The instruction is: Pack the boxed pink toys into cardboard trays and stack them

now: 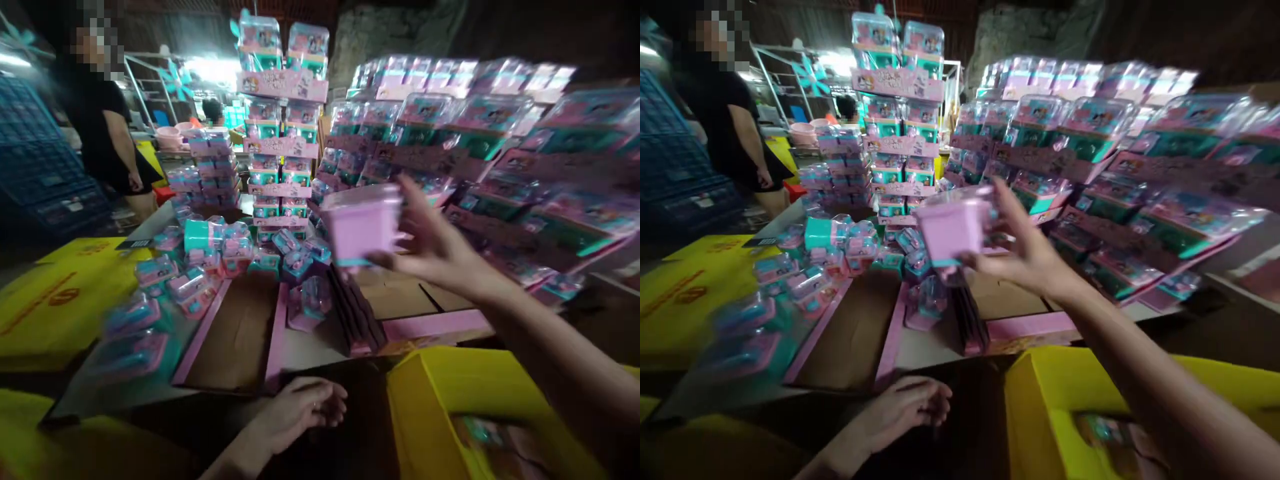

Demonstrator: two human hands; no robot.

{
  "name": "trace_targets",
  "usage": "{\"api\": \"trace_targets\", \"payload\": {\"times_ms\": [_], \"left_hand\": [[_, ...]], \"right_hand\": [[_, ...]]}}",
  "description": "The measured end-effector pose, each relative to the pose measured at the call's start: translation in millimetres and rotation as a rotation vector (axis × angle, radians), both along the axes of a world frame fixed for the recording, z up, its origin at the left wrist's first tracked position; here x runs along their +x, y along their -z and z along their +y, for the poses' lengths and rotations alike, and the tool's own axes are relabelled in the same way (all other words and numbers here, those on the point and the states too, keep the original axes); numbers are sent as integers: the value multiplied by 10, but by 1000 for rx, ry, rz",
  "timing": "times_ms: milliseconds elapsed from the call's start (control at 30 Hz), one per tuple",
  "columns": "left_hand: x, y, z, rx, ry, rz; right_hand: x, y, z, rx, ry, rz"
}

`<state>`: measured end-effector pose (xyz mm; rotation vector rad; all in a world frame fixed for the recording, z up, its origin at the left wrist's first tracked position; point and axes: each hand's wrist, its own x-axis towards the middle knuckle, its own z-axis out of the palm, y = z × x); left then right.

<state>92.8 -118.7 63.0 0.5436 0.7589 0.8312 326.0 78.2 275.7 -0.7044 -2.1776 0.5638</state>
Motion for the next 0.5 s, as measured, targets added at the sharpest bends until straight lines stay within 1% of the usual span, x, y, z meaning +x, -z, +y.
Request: {"api": "trace_targets", "payload": {"times_ms": [67, 100, 167, 200, 233, 267, 300, 333, 367, 433, 500], "left_hand": [[-169, -92, 29, 45, -99, -8], [-232, -91, 41, 45, -137, -13], [-308, -2, 59, 14, -179, -32], [-322, 70, 68, -15, -181, -46], [-324, 148, 81, -46, -177, -58], [-318, 221, 95, -76, -168, -66], [-306, 283, 110, -103, -164, -66], [-291, 328, 124, -122, -166, -58], [-271, 360, 137, -133, -172, -38], [-212, 394, 158, -120, -181, 7], [-117, 425, 185, -91, -156, 45]], "right_hand": [[-591, -38, 398, -14, 19, -186], [-878, -11, 648, -4, 56, -302], [-1369, 111, 1129, 39, 112, -570], [-1555, 188, 1316, 47, 145, -658], [-1693, 261, 1445, 41, 172, -722], [-1776, 317, 1509, 33, 190, -763], [-1800, 346, 1502, 31, 202, -771], [-1760, 342, 1425, 48, 202, -749], [-1656, 303, 1284, 90, 195, -705], [-1265, 137, 850, 254, 190, -525], [-682, -59, 304, 430, 235, -334]]}}
